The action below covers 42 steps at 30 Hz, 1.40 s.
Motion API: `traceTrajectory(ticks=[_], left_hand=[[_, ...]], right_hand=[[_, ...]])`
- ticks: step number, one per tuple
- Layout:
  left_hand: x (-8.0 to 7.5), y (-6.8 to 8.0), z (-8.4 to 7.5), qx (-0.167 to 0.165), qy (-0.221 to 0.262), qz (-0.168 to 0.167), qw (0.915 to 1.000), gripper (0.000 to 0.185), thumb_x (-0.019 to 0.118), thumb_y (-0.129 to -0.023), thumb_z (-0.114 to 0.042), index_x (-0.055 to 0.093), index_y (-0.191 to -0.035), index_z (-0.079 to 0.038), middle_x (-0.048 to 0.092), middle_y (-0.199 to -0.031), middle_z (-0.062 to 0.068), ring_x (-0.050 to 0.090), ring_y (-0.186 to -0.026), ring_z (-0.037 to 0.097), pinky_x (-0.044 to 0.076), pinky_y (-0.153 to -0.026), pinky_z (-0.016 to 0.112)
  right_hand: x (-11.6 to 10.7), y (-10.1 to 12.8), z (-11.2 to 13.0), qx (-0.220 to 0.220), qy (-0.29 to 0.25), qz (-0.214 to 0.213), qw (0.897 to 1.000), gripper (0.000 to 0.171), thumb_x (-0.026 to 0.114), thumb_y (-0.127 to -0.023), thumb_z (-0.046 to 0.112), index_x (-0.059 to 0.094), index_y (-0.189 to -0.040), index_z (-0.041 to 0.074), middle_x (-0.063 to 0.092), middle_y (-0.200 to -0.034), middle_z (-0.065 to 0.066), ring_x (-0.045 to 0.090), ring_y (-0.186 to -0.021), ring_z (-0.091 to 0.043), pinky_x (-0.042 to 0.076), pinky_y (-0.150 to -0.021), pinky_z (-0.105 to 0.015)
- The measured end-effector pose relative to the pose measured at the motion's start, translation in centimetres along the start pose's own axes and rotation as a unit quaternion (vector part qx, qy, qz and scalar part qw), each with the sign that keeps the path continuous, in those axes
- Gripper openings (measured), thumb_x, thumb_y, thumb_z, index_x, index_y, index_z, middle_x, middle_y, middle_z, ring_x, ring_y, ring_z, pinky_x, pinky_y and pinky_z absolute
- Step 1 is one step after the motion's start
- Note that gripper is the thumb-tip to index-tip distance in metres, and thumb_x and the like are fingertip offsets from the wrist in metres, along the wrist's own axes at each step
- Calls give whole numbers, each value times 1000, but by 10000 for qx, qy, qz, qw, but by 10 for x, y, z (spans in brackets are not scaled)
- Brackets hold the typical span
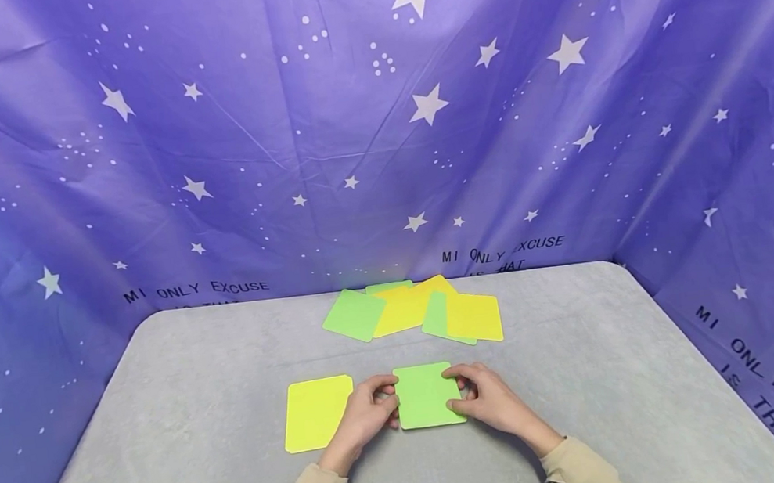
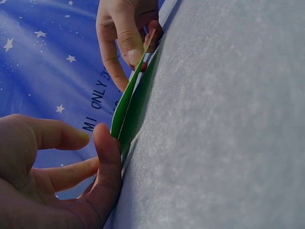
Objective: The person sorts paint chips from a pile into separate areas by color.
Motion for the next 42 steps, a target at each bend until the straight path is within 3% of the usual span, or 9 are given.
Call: traceTrajectory(ticks=[12, 22, 28, 36, 42], left_hand=[[-3, 0, 2, -3, -197, -32, 9998, 33, 55, -87, 1, 58, -118, 11, 55, -88, 8, 57, -62, 14, 54, -55, 32], [0, -1, -2, 151, 138, 121, 9997, 34, 55, -90, 0, 54, -122, 11, 57, -91, 8, 61, -71, 20, 56, -61, 36], [6, -5, -6, 180, 286, 260, 9991, 35, 55, -92, 1, 51, -125, 12, 60, -97, 17, 64, -76, 23, 56, -64, 34], [20, -18, -14, 303, 486, 237, 9981, 39, 56, -88, 4, 49, -126, 13, 60, -103, 24, 66, -79, 32, 57, -67, 38], [32, -35, -15, 252, 566, 169, 9979, 44, 56, -84, 9, 48, -126, 14, 57, -110, 30, 64, -87, 36, 56, -73, 43]], right_hand=[[1, -2, -2, -107, 180, 80, 9997, 36, 78, -77, 8, 66, -110, 2, 51, -87, -2, 44, -67, -10, 39, -58, -23], [-4, 0, -6, -27, -443, 120, 9989, 37, 76, -79, 7, 64, -113, -2, 55, -95, -8, 47, -68, -9, 40, -58, -22], [-11, 1, -8, 0, -643, 100, 9979, 42, 75, -80, 8, 62, -118, -4, 57, -99, -10, 50, -71, -10, 41, -60, -22], [-20, 1, -15, 116, -1043, 64, 9945, 47, 72, -82, 4, 56, -124, -9, 59, -101, -13, 50, -72, -11, 42, -59, -21], [-30, -1, -26, 278, -1414, -223, 9893, 50, 71, -80, 0, 54, -126, -11, 59, -102, -18, 54, -74, -14, 46, -55, -23]])
Point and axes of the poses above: each hand's wrist, its own y-axis away from the middle knuckle, its own x-axis out of the palm, z = x × y, the point moved 7 cm from there along -y, towards the middle knuckle
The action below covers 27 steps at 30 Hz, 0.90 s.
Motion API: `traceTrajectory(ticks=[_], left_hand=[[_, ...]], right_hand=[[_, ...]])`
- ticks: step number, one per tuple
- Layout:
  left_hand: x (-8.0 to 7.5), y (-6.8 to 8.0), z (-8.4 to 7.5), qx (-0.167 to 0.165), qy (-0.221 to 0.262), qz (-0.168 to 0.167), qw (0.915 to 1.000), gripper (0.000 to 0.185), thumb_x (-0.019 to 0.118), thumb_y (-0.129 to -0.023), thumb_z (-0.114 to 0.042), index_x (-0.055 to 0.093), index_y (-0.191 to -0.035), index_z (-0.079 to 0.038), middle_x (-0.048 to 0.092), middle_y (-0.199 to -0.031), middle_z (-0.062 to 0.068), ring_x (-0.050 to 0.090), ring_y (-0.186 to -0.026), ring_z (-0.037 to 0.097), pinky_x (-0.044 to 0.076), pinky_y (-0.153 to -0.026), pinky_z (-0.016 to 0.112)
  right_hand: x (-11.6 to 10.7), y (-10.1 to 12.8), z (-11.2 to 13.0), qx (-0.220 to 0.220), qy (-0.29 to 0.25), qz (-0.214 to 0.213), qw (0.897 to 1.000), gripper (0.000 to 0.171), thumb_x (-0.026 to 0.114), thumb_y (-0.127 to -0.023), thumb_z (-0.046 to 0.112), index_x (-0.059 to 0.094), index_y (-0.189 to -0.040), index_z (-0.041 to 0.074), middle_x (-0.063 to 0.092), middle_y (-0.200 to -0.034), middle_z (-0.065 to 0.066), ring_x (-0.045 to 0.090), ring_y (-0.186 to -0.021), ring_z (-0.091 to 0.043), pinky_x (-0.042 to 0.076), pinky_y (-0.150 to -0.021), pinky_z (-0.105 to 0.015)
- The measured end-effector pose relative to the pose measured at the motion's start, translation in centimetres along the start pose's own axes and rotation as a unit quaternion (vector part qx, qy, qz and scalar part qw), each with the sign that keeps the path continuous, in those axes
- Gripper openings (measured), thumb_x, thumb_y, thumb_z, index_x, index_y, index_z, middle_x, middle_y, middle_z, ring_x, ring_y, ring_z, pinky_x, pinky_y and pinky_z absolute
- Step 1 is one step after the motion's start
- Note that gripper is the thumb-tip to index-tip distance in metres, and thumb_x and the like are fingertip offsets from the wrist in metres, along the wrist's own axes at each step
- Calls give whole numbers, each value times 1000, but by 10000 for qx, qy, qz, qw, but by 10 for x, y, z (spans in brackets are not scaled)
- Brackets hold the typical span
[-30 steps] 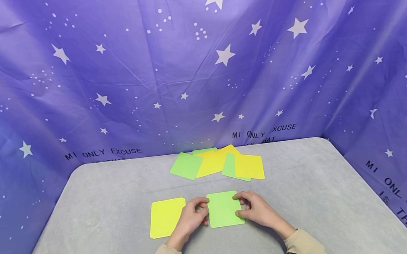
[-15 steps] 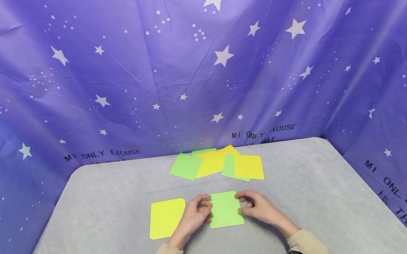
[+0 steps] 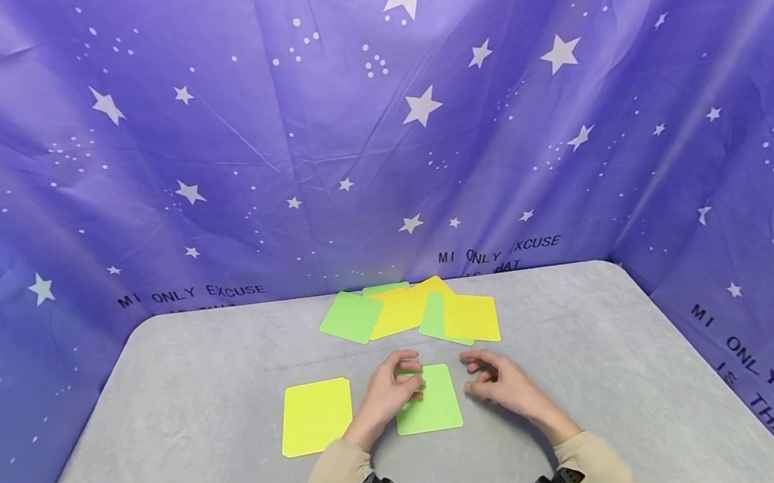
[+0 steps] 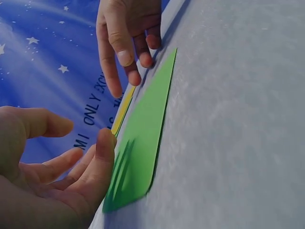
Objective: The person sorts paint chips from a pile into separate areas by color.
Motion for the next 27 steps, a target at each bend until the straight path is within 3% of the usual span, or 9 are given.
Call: traceTrajectory(ticks=[6, 14, 23, 27], left_hand=[[11, -16, -3, 104, 60, 80, 9999, 45, 61, -87, 2, 49, -130, 8, 56, -120, 27, 62, -101, 36, 55, -77, 37], [21, -38, -4, 69, -32, 118, 9999, 54, 63, -86, -1, 46, -137, 3, 51, -131, 23, 55, -114, 36, 51, -87, 37], [31, -59, 3, -46, 298, 290, 9991, 64, 65, -86, -3, 37, -144, 1, 41, -142, 22, 47, -124, 37, 46, -95, 40], [34, -63, 3, -10, 357, 208, 9991, 63, 64, -87, -2, 37, -144, 1, 40, -142, 22, 46, -125, 37, 47, -94, 40]], right_hand=[[-17, -3, -3, 201, -86, -447, 9988, 53, 70, -79, -5, 52, -128, -11, 59, -110, -24, 60, -86, -23, 49, -63, -24], [-40, -11, -10, 539, -89, -707, 9960, 56, 68, -84, -1, 46, -135, -9, 55, -120, -28, 61, -97, -29, 52, -70, -25], [-62, -19, -20, 724, -137, -1102, 9912, 57, 67, -85, -2, 45, -136, -9, 52, -125, -30, 57, -108, -36, 49, -77, -20], [-66, -24, -22, 797, -103, -1164, 9899, 59, 66, -85, -1, 43, -139, -8, 50, -129, -30, 53, -115, -40, 49, -86, -27]])
Point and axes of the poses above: each hand's wrist, its own y-axis away from the middle knuckle, its own x-axis out of the palm, z = x × y, the point moved 7 cm from there along -y, towards the middle knuckle
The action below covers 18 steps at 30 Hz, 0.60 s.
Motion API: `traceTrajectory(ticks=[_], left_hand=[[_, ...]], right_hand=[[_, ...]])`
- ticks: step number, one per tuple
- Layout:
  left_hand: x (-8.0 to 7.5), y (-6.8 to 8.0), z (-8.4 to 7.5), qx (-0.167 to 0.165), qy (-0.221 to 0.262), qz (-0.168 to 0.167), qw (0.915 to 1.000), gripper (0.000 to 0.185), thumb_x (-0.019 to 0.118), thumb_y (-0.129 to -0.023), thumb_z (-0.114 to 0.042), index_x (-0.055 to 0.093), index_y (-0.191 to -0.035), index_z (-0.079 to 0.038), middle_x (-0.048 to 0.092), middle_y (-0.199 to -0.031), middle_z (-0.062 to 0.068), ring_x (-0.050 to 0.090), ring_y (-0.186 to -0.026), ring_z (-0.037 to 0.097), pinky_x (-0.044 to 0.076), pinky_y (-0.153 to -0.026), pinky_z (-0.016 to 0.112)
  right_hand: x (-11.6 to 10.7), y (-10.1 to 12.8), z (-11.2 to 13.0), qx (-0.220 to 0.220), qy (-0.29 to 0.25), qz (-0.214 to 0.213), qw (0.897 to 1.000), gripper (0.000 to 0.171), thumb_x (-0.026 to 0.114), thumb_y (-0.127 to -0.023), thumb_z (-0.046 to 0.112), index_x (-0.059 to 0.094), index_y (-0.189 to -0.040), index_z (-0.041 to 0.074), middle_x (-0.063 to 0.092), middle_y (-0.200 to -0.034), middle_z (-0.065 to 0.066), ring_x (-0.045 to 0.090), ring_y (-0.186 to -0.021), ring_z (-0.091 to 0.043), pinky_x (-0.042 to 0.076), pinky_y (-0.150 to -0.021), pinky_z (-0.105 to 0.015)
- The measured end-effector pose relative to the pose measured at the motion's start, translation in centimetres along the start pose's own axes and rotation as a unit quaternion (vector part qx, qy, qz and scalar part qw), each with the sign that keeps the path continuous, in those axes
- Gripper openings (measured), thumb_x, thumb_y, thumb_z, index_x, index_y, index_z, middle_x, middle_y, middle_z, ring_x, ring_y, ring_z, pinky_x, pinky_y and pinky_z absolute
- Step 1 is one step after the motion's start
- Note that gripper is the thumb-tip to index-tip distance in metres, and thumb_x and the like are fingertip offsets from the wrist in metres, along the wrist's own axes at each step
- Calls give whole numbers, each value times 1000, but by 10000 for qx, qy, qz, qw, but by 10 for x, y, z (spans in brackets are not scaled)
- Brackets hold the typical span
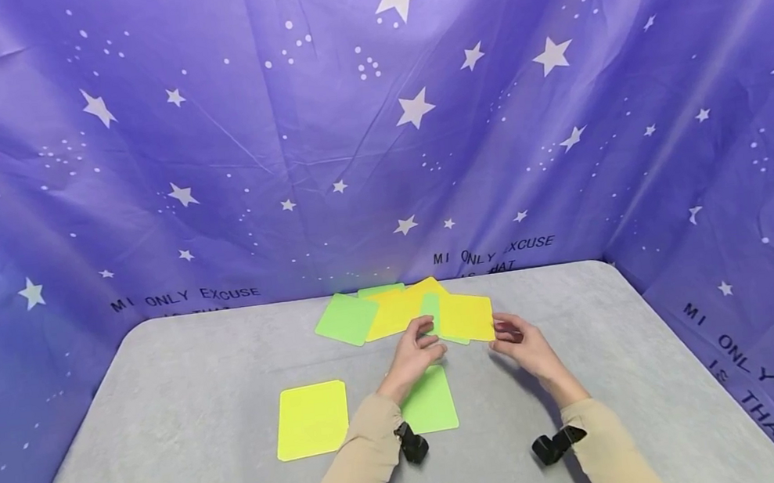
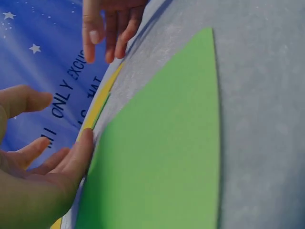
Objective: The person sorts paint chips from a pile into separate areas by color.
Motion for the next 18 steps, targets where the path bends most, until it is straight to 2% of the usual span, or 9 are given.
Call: traceTrajectory(ticks=[5, 9, 14, 18], left_hand=[[2, -4, -1, 41, 155, -197, 9997, 61, 63, -87, 1, 39, -143, 1, 40, -142, 22, 46, -125, 38, 47, -93, 41], [5, -9, -2, -21, 133, -252, 9996, 61, 65, -86, 0, 41, -142, -2, 40, -143, 20, 45, -126, 37, 47, -94, 41], [8, -16, -2, -76, 156, -328, 9993, 62, 68, -83, 1, 45, -140, -2, 37, -145, 22, 44, -127, 38, 48, -93, 40], [11, -19, 0, -124, 297, -342, 9989, 62, 68, -82, 2, 46, -139, -1, 32, -146, 24, 44, -127, 40, 49, -91, 39]], right_hand=[[-2, -7, -1, 39, 7, -51, 10000, 60, 65, -85, -1, 41, -140, -8, 46, -134, -31, 46, -122, -43, 43, -97, -43], [-3, -12, -4, 142, -8, -60, 9999, 62, 64, -85, 0, 38, -142, -7, 42, -137, -32, 42, -125, -44, 40, -100, -48], [-3, -16, -8, 321, -225, -39, 9992, 63, 62, -87, -3, 35, -144, -6, 38, -140, -33, 42, -127, -43, 40, -101, -46], [-3, -17, -8, 348, -571, 9, 9978, 64, 59, -88, -6, 32, -145, -7, 37, -140, -34, 43, -126, -43, 44, -97, -34]])
Point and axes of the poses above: each hand's wrist, its own y-axis away from the middle knuckle, its own x-axis out of the palm, z = x × y, the point moved 7 cm from there along -y, towards the middle knuckle
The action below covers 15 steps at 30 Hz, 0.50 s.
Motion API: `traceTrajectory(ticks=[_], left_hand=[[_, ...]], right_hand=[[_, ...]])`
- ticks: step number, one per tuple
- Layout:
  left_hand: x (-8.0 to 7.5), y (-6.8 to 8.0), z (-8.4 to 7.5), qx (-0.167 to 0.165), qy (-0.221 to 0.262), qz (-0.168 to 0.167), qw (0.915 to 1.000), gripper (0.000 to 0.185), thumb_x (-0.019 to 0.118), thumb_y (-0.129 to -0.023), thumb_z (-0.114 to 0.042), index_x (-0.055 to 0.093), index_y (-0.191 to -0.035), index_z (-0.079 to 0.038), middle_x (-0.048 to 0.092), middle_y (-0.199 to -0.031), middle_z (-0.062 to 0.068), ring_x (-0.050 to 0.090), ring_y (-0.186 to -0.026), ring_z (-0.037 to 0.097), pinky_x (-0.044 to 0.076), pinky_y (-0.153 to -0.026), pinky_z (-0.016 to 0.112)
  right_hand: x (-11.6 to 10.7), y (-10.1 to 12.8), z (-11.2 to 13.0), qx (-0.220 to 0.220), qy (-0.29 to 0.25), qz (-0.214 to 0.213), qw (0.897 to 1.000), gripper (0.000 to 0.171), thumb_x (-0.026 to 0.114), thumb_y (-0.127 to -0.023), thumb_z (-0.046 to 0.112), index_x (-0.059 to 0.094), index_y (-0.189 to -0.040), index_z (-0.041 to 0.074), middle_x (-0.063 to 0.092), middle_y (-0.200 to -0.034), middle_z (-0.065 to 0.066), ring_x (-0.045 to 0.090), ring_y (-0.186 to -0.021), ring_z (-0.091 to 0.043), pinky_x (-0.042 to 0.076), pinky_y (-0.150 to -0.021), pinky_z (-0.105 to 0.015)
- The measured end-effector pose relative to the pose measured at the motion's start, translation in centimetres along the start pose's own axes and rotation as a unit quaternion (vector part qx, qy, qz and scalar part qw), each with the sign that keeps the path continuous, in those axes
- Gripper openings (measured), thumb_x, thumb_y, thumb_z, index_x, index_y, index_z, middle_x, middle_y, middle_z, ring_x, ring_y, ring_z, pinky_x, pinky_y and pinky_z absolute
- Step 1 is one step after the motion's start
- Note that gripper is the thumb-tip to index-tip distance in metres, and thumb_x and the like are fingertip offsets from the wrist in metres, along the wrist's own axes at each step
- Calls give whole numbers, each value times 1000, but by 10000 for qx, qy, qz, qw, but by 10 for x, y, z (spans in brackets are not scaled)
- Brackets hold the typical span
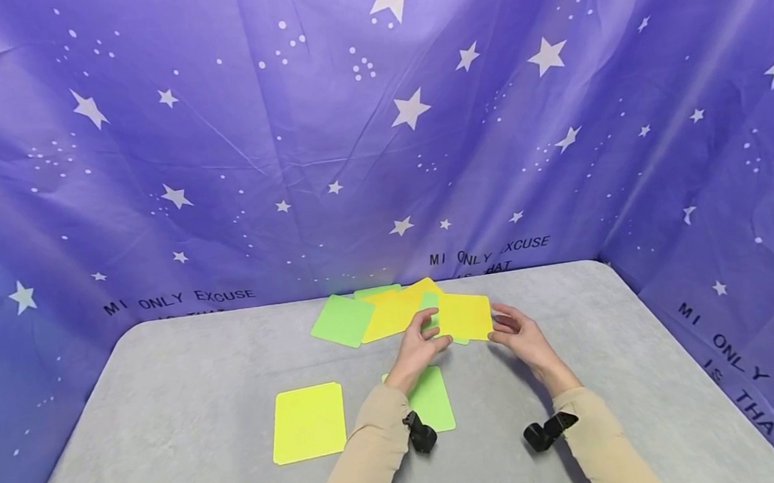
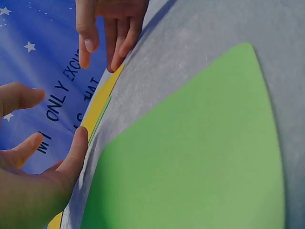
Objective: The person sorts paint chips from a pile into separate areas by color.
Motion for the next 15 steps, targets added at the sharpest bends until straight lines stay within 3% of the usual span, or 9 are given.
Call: traceTrajectory(ticks=[5, 11, 15], left_hand=[[2, -1, 2, -109, 170, 48, 9998, 62, 68, -82, 2, 46, -139, -2, 30, -146, 25, 44, -125, 41, 50, -89, 38], [0, 1, 5, -208, 203, 55, 9996, 62, 68, -80, 2, 48, -139, -3, 32, -145, 24, 55, -111, 33, 52, -84, 35], [-1, 5, 5, -289, 289, 152, 9990, 62, 68, -81, 1, 47, -140, -3, 37, -143, 23, 53, -113, 31, 51, -84, 36]], right_hand=[[-1, 1, 1, 3, -325, 39, 9995, 64, 58, -88, -7, 30, -146, -7, 36, -140, -35, 41, -128, -43, 44, -87, -19], [0, 5, 1, 154, -565, 146, 9982, 66, 58, -90, -4, 27, -149, -3, 34, -143, -34, 38, -131, -41, 43, -86, -18], [3, 8, 1, 136, -678, 273, 9972, 66, 57, -91, -3, 26, -149, -3, 34, -143, -33, 38, -131, -40, 44, -84, -17]])
Point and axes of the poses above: each hand's wrist, its own y-axis away from the middle knuckle, its own x-axis out of the palm, z = x × y, the point moved 7 cm from there along -y, towards the middle knuckle
